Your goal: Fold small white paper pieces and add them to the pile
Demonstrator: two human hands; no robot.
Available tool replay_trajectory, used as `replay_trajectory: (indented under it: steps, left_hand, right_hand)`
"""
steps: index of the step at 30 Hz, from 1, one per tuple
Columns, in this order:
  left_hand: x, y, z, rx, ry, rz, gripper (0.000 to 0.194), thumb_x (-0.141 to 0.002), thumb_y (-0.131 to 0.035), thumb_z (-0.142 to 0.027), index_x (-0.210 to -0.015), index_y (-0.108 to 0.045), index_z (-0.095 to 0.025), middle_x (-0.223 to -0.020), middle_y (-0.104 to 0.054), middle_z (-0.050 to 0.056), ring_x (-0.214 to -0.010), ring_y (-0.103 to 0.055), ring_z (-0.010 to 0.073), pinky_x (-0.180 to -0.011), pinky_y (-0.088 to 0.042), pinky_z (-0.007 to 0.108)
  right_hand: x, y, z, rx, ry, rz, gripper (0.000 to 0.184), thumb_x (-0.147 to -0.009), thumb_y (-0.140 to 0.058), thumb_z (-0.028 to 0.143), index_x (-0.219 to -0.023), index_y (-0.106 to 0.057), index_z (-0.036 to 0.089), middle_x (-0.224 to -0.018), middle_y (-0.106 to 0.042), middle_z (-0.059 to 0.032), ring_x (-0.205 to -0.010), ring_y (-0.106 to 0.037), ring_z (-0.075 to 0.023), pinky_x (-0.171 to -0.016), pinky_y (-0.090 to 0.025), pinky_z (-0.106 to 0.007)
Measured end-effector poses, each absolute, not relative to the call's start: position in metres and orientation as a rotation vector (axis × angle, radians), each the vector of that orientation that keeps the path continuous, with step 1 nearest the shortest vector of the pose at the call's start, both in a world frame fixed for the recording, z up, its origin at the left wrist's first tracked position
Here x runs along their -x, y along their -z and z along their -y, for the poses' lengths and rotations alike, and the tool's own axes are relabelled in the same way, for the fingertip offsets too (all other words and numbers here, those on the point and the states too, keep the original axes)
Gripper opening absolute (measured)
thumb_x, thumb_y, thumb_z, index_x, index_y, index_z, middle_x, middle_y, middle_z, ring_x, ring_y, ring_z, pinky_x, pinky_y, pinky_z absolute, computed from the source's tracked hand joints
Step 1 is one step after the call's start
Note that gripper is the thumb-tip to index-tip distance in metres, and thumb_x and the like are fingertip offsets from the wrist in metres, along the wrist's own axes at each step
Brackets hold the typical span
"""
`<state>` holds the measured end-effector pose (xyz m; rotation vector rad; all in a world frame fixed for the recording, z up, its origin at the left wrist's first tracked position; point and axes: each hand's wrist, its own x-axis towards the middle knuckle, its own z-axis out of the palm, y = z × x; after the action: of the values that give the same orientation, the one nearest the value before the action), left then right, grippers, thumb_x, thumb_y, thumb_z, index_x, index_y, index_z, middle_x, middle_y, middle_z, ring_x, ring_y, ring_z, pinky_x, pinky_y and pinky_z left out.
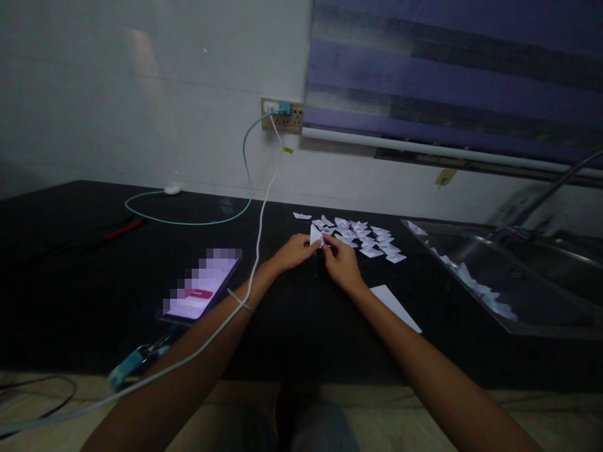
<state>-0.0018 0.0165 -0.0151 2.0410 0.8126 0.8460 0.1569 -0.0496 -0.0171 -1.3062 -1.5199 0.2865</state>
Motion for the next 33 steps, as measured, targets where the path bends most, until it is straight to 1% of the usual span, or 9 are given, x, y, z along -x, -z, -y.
replay_trajectory:
  steps: [3,6,10,15,18,22,26,30,33]
  left_hand:
    - [0.002,0.014,-0.016,-1.982,-0.837,-0.77,0.044,-0.096,-0.051,-0.051,-0.07,-0.057,-0.016,-0.057,-0.052,-0.001,-0.05,-0.046,0.0113,-0.053,-0.034,0.025]
    - [0.002,0.013,-0.015,-1.912,-0.802,-0.732,0.049,-0.096,-0.049,-0.056,-0.066,-0.052,-0.018,-0.053,-0.048,-0.003,-0.047,-0.044,0.0105,-0.052,-0.033,0.024]
    - [0.0,0.014,-0.015,-1.918,-0.815,-0.758,0.052,-0.096,-0.047,-0.06,-0.067,-0.051,-0.018,-0.056,-0.049,-0.003,-0.049,-0.044,0.0104,-0.052,-0.033,0.024]
    - [-0.001,0.013,-0.013,-1.982,-0.759,-0.756,0.051,-0.102,-0.037,-0.052,-0.068,-0.051,-0.018,-0.058,-0.051,-0.002,-0.052,-0.045,0.0109,-0.056,-0.036,0.025]
    - [-0.002,0.014,-0.013,-2.009,-0.765,-0.788,0.048,-0.103,-0.037,-0.047,-0.068,-0.053,-0.017,-0.059,-0.051,-0.001,-0.053,-0.047,0.0117,-0.056,-0.036,0.025]
    - [-0.005,0.02,-0.015,-2.045,-0.837,-0.866,0.042,-0.102,-0.043,-0.044,-0.076,-0.059,-0.016,-0.062,-0.055,0.0,-0.057,-0.051,0.0133,-0.057,-0.035,0.025]
    - [-0.005,0.023,-0.015,-2.079,-0.851,-0.854,0.044,-0.101,-0.046,-0.048,-0.08,-0.065,-0.014,-0.062,-0.059,0.001,-0.06,-0.053,0.0148,-0.059,-0.036,0.025]
    - [-0.005,0.022,-0.013,-2.143,-0.847,-0.847,0.045,-0.101,-0.045,-0.048,-0.083,-0.069,-0.014,-0.069,-0.065,0.003,-0.065,-0.056,0.0163,-0.063,-0.039,0.027]
    - [-0.005,0.021,-0.011,-2.181,-0.828,-0.931,0.047,-0.101,-0.044,-0.049,-0.082,-0.069,-0.014,-0.072,-0.067,0.005,-0.066,-0.057,0.0171,-0.063,-0.038,0.027]
  right_hand:
    - [-0.155,0.014,0.054,1.311,-0.252,1.578,0.037,-0.09,-0.057,0.02,-0.121,-0.077,0.019,-0.126,-0.075,-0.0122,-0.122,-0.069,-0.0316,-0.112,-0.047,-0.051]
    - [-0.154,0.011,0.058,1.31,-0.229,1.617,0.04,-0.091,-0.055,0.019,-0.126,-0.075,0.018,-0.128,-0.074,-0.0124,-0.121,-0.069,-0.0304,-0.11,-0.05,-0.049]
    - [-0.154,0.008,0.06,1.304,-0.202,1.647,0.042,-0.09,-0.055,0.018,-0.129,-0.072,0.016,-0.129,-0.074,-0.0132,-0.119,-0.07,-0.0294,-0.107,-0.052,-0.049]
    - [-0.156,0.01,0.059,1.3,-0.182,1.628,0.041,-0.09,-0.056,0.018,-0.127,-0.072,0.018,-0.127,-0.074,-0.0138,-0.116,-0.071,-0.029,-0.104,-0.054,-0.049]
    - [-0.156,0.01,0.06,1.28,-0.172,1.629,0.04,-0.089,-0.056,0.018,-0.125,-0.072,0.018,-0.126,-0.074,-0.0145,-0.116,-0.069,-0.0298,-0.104,-0.053,-0.051]
    - [-0.155,0.008,0.062,1.218,-0.089,1.623,0.03,-0.086,-0.056,0.018,-0.112,-0.073,0.018,-0.122,-0.071,-0.0165,-0.117,-0.065,-0.0313,-0.1,-0.053,-0.052]
    - [-0.156,0.008,0.061,1.239,-0.101,1.549,0.017,-0.084,-0.058,0.022,-0.094,-0.071,0.018,-0.104,-0.069,-0.0136,-0.103,-0.065,-0.0295,-0.087,-0.056,-0.046]
    - [-0.16,0.012,0.056,1.291,-0.25,1.451,0.02,-0.08,-0.062,0.029,-0.095,-0.07,0.018,-0.095,-0.071,-0.0108,-0.089,-0.066,-0.0272,-0.077,-0.054,-0.041]
    - [-0.162,0.016,0.051,1.284,-0.388,1.37,0.019,-0.075,-0.065,0.033,-0.088,-0.069,0.019,-0.087,-0.071,-0.0086,-0.081,-0.065,-0.0252,-0.074,-0.052,-0.039]
